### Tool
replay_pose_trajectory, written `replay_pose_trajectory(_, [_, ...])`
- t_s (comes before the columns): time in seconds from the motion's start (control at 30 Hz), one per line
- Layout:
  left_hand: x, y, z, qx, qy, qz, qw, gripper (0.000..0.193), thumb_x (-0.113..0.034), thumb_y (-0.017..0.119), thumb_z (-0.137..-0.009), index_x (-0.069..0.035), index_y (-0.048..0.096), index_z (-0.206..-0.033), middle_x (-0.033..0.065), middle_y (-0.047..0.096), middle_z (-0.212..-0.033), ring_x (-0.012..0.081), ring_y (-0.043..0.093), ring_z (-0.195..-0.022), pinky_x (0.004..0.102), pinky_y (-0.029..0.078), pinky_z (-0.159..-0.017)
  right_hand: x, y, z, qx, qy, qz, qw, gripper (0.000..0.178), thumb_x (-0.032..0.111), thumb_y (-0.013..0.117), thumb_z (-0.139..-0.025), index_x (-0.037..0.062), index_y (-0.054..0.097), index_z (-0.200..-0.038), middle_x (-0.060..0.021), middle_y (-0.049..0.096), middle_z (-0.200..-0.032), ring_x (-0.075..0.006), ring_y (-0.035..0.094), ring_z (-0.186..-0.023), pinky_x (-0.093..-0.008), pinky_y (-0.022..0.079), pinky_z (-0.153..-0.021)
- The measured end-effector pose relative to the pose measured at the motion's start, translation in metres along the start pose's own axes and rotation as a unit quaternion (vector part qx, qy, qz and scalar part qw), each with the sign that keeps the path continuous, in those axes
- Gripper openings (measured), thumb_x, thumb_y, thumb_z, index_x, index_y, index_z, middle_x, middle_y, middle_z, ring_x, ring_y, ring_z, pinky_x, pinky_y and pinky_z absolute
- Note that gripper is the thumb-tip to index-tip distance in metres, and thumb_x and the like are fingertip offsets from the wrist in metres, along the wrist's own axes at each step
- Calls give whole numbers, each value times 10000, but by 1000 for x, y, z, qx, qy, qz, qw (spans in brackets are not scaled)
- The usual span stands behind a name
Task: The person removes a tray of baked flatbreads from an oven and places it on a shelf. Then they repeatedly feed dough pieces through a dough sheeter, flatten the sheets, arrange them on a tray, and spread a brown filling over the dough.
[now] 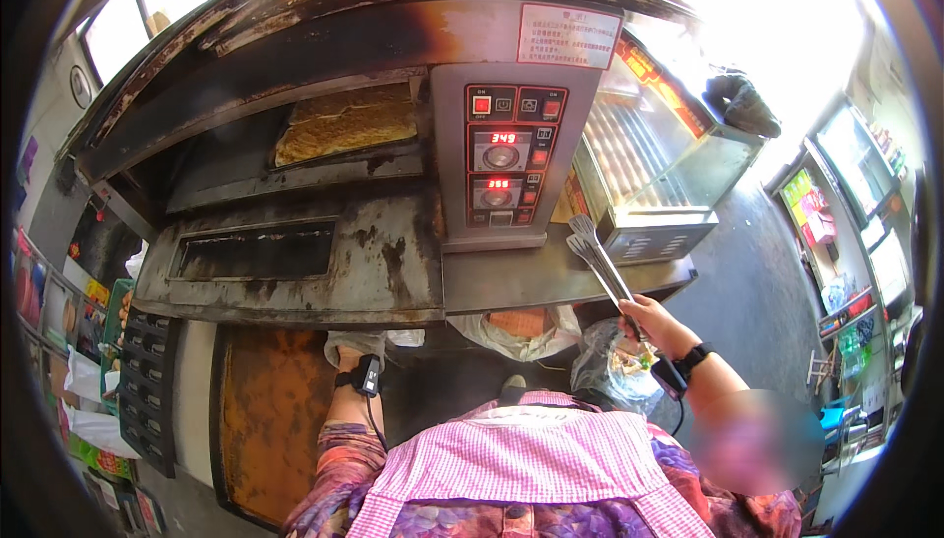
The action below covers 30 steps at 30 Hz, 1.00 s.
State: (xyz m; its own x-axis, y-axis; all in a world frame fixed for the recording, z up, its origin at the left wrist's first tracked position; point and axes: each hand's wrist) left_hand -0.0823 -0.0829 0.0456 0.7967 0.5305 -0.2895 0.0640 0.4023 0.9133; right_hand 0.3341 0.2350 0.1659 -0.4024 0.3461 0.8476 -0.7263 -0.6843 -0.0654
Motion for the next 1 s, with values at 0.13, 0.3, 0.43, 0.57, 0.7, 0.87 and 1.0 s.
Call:
replay_pose_trajectory(0.13, [-1, 41, 15, -44, 39, -5, 998, 321, -262, 453, -907, -108, 552, -1170, 65, 597, -1122, 226, 532, -1074, 361, 455, -893, 0, -4, -71, 14, -13, -61, 998, 247, 323, 581, -926, 93, 499, -959, -43, 579, -709, -133, 538, -524, -295, 451, -442])
replay_pose_trajectory(0.3, [-25, 77, 2, 34, 178, -160, 970, 345, -319, 360, -954, -154, 531, -1204, 42, 559, -1179, 237, 526, -1072, 435, 410, -914, 10, -2, -159, -52, 3, -30, 998, 261, 294, 613, -902, 62, 509, -959, -55, 572, -686, -146, 529, -502, -303, 443, -430])
replay_pose_trajectory(0.43, [-56, 138, -21, 181, 240, -158, 940, 198, -234, 439, -907, -95, 532, -1014, 50, 540, -959, 189, 526, -908, 335, 461, -789, 10, 1, -215, -46, -45, 1, 998, 364, 88, 664, -807, 44, 512, -1135, -56, 559, -680, -147, 538, -532, -285, 431, -442])
replay_pose_trajectory(0.57, [-42, 228, -26, 68, 305, -63, 948, 141, -212, 529, -862, -85, 548, -920, 52, 558, -842, 166, 560, -816, 297, 482, -699, -1, 2, -258, -46, -18, 56, 997, 800, -12, 665, -749, 133, 283, -1437, -150, 571, -936, -257, 600, -730, -294, 500, -567])
replay_pose_trajectory(0.7, [-73, 301, -42, -232, 233, -200, 923, 252, -355, 577, -888, -117, 570, -970, 31, 634, -832, 179, 619, -729, 279, 477, -569, 6, 10, -261, -50, 41, 280, 958, 588, 133, 673, -798, 73, 456, -1341, -145, 652, -1005, -253, 637, -822, -354, 516, -750])
replay_pose_trajectory(0.87, [-89, 304, -62, -146, 219, -313, 913, 350, -444, 584, -880, -152, 583, -1072, 40, 660, -955, 172, 612, -739, 275, 476, -568, 85, 34, -162, 171, -160, 160, 959, 416, 163, 706, -821, 52, 601, -1208, -95, 667, -1092, -170, 637, -962, -310, 522, -824])
replay_pose_trajectory(1.0, [-95, 258, -68, -69, 142, -293, 943, 368, -392, 521, -919, -103, 567, -1142, 42, 647, -1037, 208, 621, -842, 303, 512, -707, 208, 56, -40, 173, -436, 241, 850, 362, 176, 689, -857, 72, 605, -1193, -46, 678, -1068, -125, 627, -973, -295, 513, -878])
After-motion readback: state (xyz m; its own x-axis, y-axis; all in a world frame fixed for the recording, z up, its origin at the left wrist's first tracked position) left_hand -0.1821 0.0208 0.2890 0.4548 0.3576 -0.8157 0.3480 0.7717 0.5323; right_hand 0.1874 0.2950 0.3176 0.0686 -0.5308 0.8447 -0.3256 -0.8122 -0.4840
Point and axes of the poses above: each hand's wrist, its own z-axis away from the middle knuckle, its own y-axis out of the palm, x = y × z
